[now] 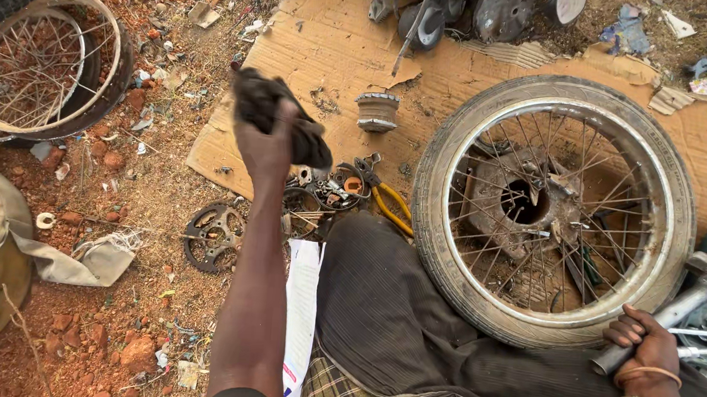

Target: The person sits on the ground and repeatedly strikes the rim of a motorcycle wheel with a hammer while holding it steady with the other hand. The person briefly wipes the hub area with a cloth before resuming hammering.

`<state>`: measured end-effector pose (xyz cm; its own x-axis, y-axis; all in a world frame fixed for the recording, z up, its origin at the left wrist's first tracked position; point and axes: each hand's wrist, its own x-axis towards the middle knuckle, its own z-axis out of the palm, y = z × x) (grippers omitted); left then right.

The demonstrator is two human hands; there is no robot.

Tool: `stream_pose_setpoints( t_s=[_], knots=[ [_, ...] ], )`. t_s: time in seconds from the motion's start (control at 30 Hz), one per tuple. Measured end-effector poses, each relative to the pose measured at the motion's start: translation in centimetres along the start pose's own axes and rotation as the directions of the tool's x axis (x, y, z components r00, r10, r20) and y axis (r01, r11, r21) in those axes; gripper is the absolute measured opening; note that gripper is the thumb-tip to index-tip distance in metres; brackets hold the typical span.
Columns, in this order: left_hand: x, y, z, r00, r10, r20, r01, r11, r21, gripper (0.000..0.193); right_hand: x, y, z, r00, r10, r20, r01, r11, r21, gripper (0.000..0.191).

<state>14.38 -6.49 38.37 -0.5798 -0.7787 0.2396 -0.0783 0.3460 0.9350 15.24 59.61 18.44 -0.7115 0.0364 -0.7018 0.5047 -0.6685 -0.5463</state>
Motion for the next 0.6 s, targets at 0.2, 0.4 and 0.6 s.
stream_pose_setpoints(
  t_s=[0.2, 0.4, 0.6],
  knots=[
    [-10.9, 0.7, -0.1, 0.916, -0.118, 0.384, -0.123, 0.828, 0.548, 0.044, 0.1, -0.1, -0.4, 0.995, 0.010, 0.096, -0.010, 1.000, 0.007, 0.024],
    [-17.6, -3.0, 0.4, 0.911, -0.205, 0.358, -0.098, 0.736, 0.670, 0.069, -0.7, -0.1, -0.4, 1.000, -0.012, 0.023, 0.012, 1.000, -0.005, 0.023],
    [-19.6, -8.1, -6.9, 0.830, -0.460, 0.317, 0.102, 0.682, 0.724, 0.076, -0.1, -0.2, -1.1, 1.000, 0.000, 0.024, -0.001, 0.998, 0.066, 0.021]
  ],
)
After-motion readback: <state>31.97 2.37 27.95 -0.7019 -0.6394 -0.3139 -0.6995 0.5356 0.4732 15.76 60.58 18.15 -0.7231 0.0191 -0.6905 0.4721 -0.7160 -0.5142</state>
